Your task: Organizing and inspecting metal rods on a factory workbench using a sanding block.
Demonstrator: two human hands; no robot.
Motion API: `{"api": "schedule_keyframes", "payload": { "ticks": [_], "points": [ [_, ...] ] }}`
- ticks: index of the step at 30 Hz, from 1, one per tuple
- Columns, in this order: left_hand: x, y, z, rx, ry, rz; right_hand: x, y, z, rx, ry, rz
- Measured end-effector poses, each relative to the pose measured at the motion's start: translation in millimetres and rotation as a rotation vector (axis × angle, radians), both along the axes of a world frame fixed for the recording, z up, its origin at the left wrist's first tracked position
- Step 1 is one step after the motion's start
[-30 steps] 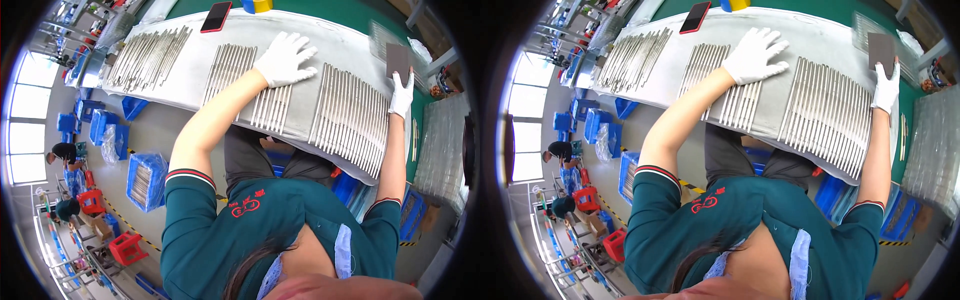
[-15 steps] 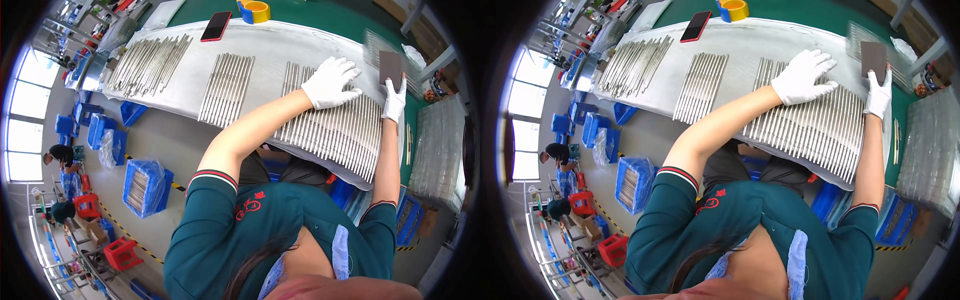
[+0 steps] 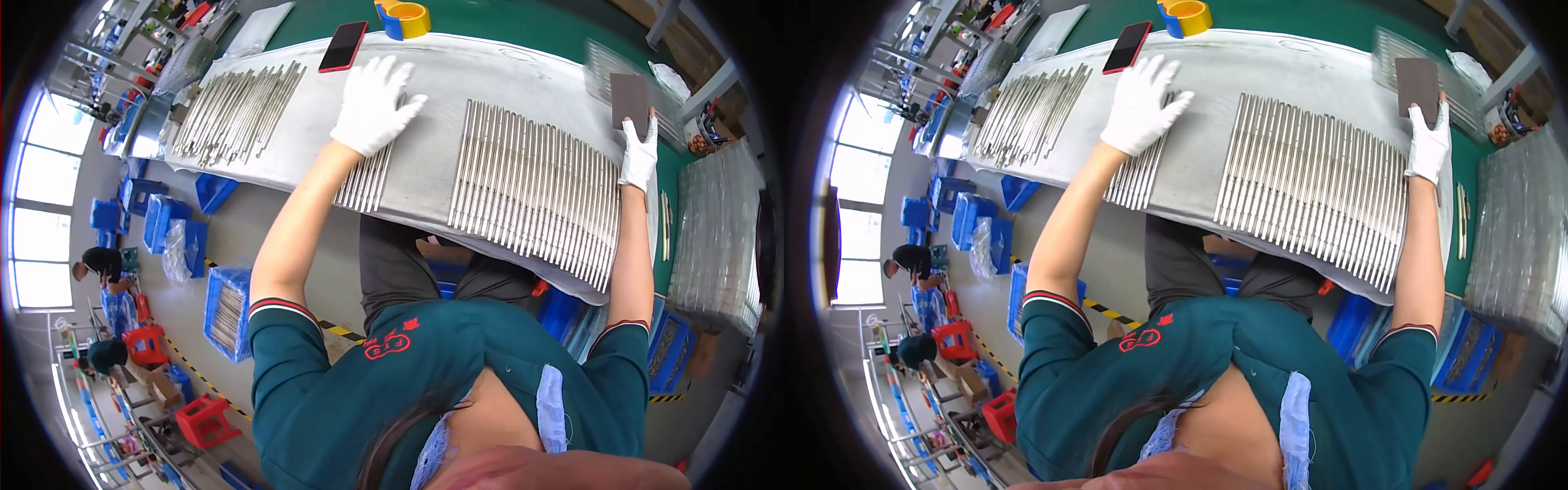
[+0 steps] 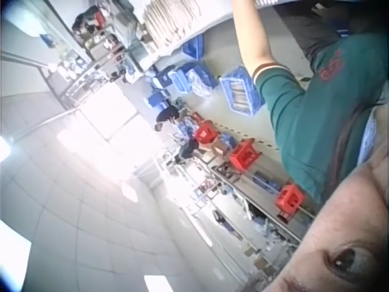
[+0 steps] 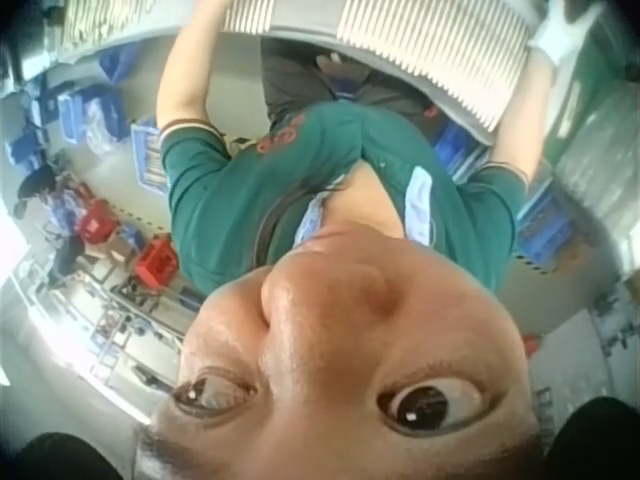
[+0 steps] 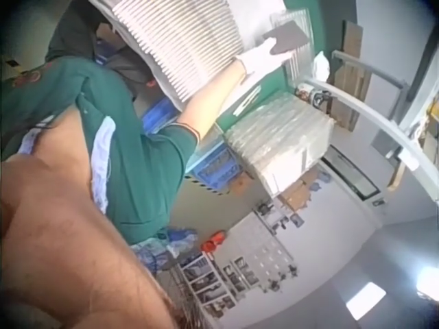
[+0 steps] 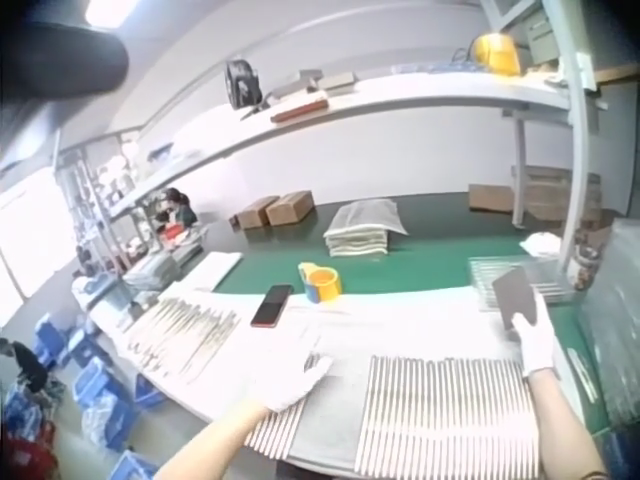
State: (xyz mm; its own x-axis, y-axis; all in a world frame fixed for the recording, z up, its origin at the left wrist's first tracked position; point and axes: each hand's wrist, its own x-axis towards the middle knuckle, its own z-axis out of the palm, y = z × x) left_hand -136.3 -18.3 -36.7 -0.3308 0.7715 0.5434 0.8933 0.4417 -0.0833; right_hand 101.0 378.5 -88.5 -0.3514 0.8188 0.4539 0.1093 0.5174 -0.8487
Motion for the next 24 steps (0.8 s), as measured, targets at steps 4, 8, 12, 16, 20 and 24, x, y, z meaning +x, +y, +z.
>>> {"api": "schedule_keyframes", "payload": {
  "ticks": [4, 8, 12, 16, 20, 24],
  "points": [
    [-14, -24, -27, -0.131, -0.091, 0.179, -1, 0, 4, 0.019, 0.02, 0.014],
    [-15, -24, -37, -0.138, -0.232, 0.175, 1, -6, 9, -0.028, 0.018, 0.015],
    [-9, -21, -33, -0.132, -0.215, 0.177, 0, -9, 8, 0.006, 0.008, 0.003],
    [-7, -21, -31, -0.118, -0.162, 0.158, 2, -4, 5, -0.014, 0.018, 0.02],
    [-9, -21, -34, -0.133, -0.205, 0.172, 1, -2, 3, -0.008, 0.029, 0.025],
    [-8, -21, -37, -0.128, -0.193, 0.19, 0, -2, 1, 0.014, 0.037, 0.02]
  ]
}}
